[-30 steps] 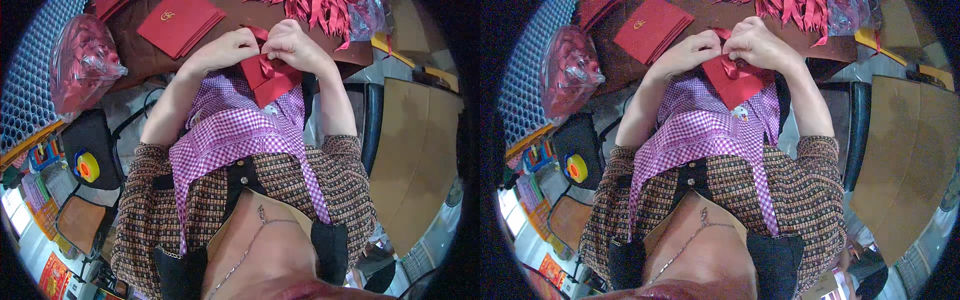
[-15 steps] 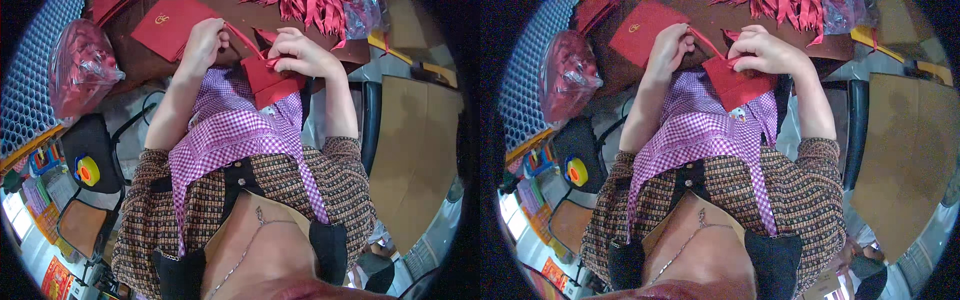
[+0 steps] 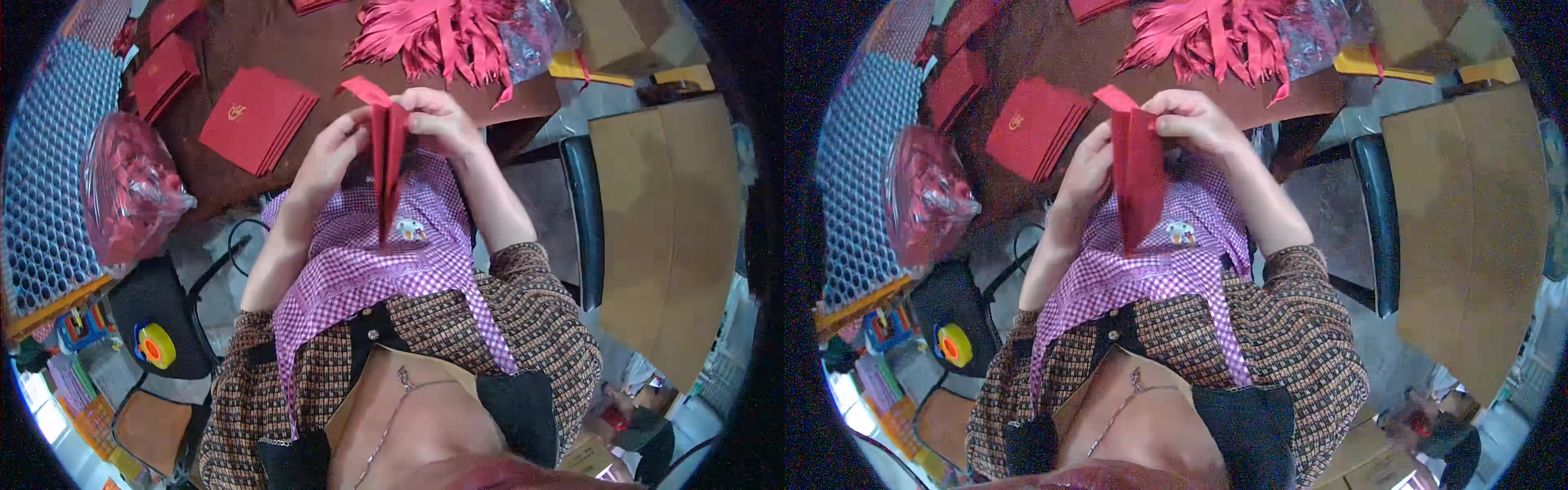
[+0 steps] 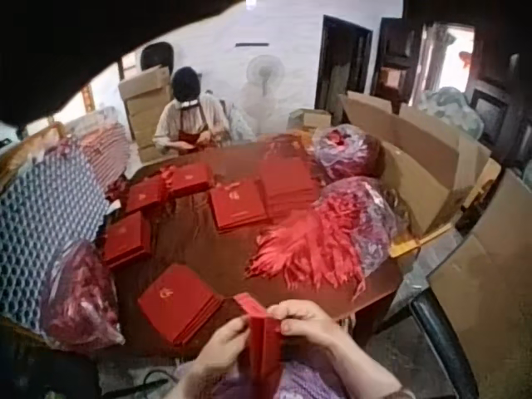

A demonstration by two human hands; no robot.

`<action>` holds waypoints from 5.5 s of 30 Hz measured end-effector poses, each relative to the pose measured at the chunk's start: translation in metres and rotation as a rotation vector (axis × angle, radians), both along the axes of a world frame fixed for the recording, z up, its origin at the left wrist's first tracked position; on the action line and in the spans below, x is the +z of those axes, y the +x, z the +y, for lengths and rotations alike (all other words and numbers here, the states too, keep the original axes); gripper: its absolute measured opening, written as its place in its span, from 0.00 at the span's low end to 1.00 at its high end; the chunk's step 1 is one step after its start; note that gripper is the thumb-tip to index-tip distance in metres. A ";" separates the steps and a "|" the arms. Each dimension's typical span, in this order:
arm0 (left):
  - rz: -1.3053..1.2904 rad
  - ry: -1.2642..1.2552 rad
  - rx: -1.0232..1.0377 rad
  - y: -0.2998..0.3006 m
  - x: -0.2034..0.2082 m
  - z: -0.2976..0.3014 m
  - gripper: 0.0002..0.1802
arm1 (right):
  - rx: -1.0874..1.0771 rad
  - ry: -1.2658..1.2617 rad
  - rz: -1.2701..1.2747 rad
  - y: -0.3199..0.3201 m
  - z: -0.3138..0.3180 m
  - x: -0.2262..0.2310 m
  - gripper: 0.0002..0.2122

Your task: The person assembles small gift bags by attaching ribbon handles to the bags by hand.

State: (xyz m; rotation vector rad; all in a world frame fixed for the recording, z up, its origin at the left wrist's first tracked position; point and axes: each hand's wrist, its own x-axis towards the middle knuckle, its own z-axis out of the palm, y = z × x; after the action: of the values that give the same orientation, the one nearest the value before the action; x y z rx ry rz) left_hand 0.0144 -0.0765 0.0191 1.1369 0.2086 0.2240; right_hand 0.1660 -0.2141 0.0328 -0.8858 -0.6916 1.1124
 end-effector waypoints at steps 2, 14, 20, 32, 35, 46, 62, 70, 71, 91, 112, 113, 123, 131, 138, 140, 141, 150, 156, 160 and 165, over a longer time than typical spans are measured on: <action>0.039 0.259 0.037 -0.001 -0.013 0.008 0.19 | 0.028 0.123 0.156 -0.004 0.010 -0.017 0.10; -0.102 1.318 0.398 0.000 0.005 0.027 0.13 | -0.029 0.272 0.323 -0.025 0.041 -0.045 0.15; -0.137 1.086 0.281 -0.003 0.001 0.026 0.11 | -0.005 0.287 0.326 -0.029 0.036 -0.040 0.14; 0.208 0.238 0.287 -0.004 0.009 0.044 0.06 | -0.659 -0.131 -1.515 0.067 0.011 -0.028 0.11; 0.277 0.216 0.285 -0.001 0.006 0.048 0.08 | -0.575 -0.287 -1.823 0.082 -0.007 -0.017 0.14; 0.315 0.221 0.234 0.008 -0.010 0.044 0.13 | -0.585 -0.227 -1.761 0.102 -0.018 -0.034 0.06; 0.338 0.518 0.218 0.019 -0.016 0.037 0.11 | -0.718 -0.005 -1.094 0.045 0.014 0.008 0.03; 0.288 0.605 0.295 0.026 -0.025 0.036 0.19 | -0.606 -0.048 -1.601 -0.007 0.037 -0.019 0.03; 0.319 0.657 0.276 0.025 -0.020 0.035 0.20 | -0.610 -0.091 -1.590 -0.010 0.035 -0.020 0.03; 0.349 0.963 0.316 0.019 -0.002 0.025 0.17 | -0.671 -0.155 -1.746 -0.021 0.042 -0.011 0.03; 0.161 1.251 0.358 0.017 0.015 0.011 0.15 | -0.323 -0.467 -1.429 -0.006 0.047 0.014 0.08; 0.092 1.277 0.366 0.018 0.014 0.009 0.14 | -0.324 -0.467 -1.428 -0.004 0.048 0.013 0.08; 0.204 1.177 0.320 0.011 0.014 0.015 0.15 | -0.522 -0.166 -1.593 -0.004 0.040 0.022 0.07; 0.219 1.053 0.132 0.007 0.021 0.018 0.16 | -0.276 0.003 -1.665 0.015 0.036 0.020 0.05; 0.140 0.780 -0.263 0.015 0.017 0.042 0.14 | -0.133 0.037 -1.545 0.016 0.037 0.020 0.05; 0.223 0.736 -0.309 0.017 0.022 0.042 0.13 | -0.146 0.087 -1.540 0.015 0.036 0.020 0.06; 0.304 0.692 -0.346 0.016 0.026 0.041 0.12 | -0.146 0.088 -1.540 0.015 0.036 0.019 0.06; 0.123 0.799 -0.123 0.016 -0.007 0.029 0.10 | -0.034 0.079 -1.438 0.013 0.034 0.016 0.05; 0.153 0.963 -0.057 0.015 -0.008 0.020 0.09 | 0.192 -0.047 -1.347 0.020 0.031 0.015 0.07; 0.129 1.001 -0.037 0.014 -0.010 0.017 0.09 | 0.254 -0.012 -1.351 0.020 0.030 0.016 0.06; 0.355 0.680 -0.123 0.011 -0.008 0.013 0.10 | 0.292 -0.008 -1.289 0.020 0.024 0.017 0.05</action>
State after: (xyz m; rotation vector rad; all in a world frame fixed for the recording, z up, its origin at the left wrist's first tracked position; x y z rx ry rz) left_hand 0.0258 -0.0634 0.0110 1.8601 0.3920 -0.0291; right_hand 0.1860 -0.1898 0.0497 -1.5236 -1.9074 0.6713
